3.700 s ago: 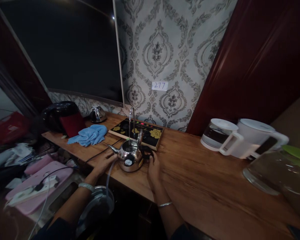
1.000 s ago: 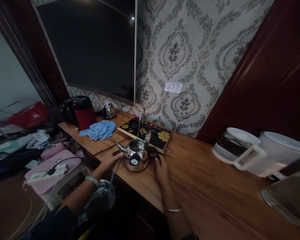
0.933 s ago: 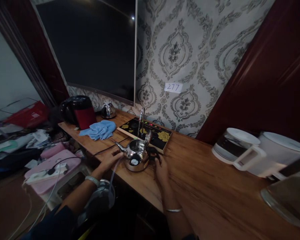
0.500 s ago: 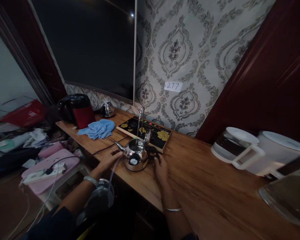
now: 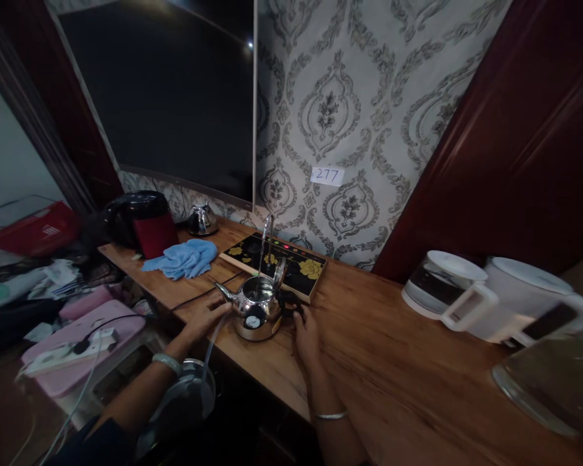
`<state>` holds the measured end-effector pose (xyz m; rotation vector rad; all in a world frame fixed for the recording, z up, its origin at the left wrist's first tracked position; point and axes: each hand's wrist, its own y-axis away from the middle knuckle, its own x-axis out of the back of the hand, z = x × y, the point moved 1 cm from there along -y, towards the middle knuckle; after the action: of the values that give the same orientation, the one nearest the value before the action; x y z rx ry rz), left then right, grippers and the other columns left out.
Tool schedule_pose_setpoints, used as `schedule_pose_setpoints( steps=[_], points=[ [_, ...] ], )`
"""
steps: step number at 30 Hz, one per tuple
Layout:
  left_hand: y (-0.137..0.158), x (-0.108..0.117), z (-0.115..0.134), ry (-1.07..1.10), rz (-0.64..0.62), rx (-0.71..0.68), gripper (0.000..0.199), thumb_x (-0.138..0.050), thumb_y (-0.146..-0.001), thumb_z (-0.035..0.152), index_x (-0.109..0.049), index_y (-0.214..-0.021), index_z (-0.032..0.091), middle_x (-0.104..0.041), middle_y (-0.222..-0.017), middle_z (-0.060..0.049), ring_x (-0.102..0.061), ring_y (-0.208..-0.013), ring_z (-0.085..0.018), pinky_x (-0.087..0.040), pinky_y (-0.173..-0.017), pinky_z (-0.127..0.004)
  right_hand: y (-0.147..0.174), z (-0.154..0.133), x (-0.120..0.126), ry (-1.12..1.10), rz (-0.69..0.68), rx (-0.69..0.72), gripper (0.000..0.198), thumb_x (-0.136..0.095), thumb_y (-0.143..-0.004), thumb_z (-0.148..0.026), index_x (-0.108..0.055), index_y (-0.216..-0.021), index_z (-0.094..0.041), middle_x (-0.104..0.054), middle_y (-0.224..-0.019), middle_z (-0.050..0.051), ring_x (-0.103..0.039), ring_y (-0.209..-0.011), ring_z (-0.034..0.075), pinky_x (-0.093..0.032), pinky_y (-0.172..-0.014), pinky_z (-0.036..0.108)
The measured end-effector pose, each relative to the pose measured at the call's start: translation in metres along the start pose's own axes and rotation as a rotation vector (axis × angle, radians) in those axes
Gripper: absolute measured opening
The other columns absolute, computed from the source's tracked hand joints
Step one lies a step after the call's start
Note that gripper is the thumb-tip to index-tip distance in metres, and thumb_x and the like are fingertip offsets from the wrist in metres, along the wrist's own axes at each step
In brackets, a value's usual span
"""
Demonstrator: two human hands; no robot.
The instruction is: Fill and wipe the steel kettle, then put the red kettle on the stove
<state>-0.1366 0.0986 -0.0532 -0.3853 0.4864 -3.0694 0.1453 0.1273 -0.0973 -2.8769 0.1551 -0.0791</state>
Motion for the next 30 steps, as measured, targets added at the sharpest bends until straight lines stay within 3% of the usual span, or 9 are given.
schedule_pose_setpoints(
  steps=[9, 19, 30],
  points=[
    [0.002, 0.0, 0.01, 0.008, -0.003, -0.006, 0.034, -0.067, -0.08, 0.05, -0.078, -0.084, 0.018, -0.074, -0.094, -0.009, -0.064, -0.094, -0.026, -0.049, -0.093, -0.04, -0.001, 0.0, -0.001, -0.03, 0.01, -0.002, 0.049, -0.059, -0.078, -0.054, -0.069, -0.109, -0.017, -0.073, -0.096, 0.008, -0.058, -0.06, 0.017, -0.049, -0.056, 0.03],
    [0.0, 0.0, -0.006, -0.027, 0.031, 0.029, 0.034, -0.066, -0.081, 0.05, -0.077, -0.087, 0.018, -0.075, -0.094, -0.008, -0.065, -0.095, -0.027, -0.05, -0.091, -0.04, 0.0, -0.005, -0.001, -0.052, -0.02, -0.025, 0.049, -0.058, -0.079, -0.051, -0.067, -0.111, -0.016, -0.072, -0.098, 0.009, -0.053, -0.057, 0.015, -0.047, -0.054, 0.029],
    [0.002, -0.002, 0.012, 0.014, -0.021, 0.009, 0.037, -0.065, -0.081, 0.052, -0.077, -0.083, 0.017, -0.074, -0.091, -0.008, -0.064, -0.09, -0.024, -0.049, -0.091, -0.038, 0.001, -0.004, 0.001, -0.019, -0.004, 0.011, 0.048, -0.056, -0.08, -0.051, -0.069, -0.112, -0.017, -0.073, -0.095, 0.007, -0.053, -0.057, 0.014, -0.046, -0.054, 0.028]
  ],
)
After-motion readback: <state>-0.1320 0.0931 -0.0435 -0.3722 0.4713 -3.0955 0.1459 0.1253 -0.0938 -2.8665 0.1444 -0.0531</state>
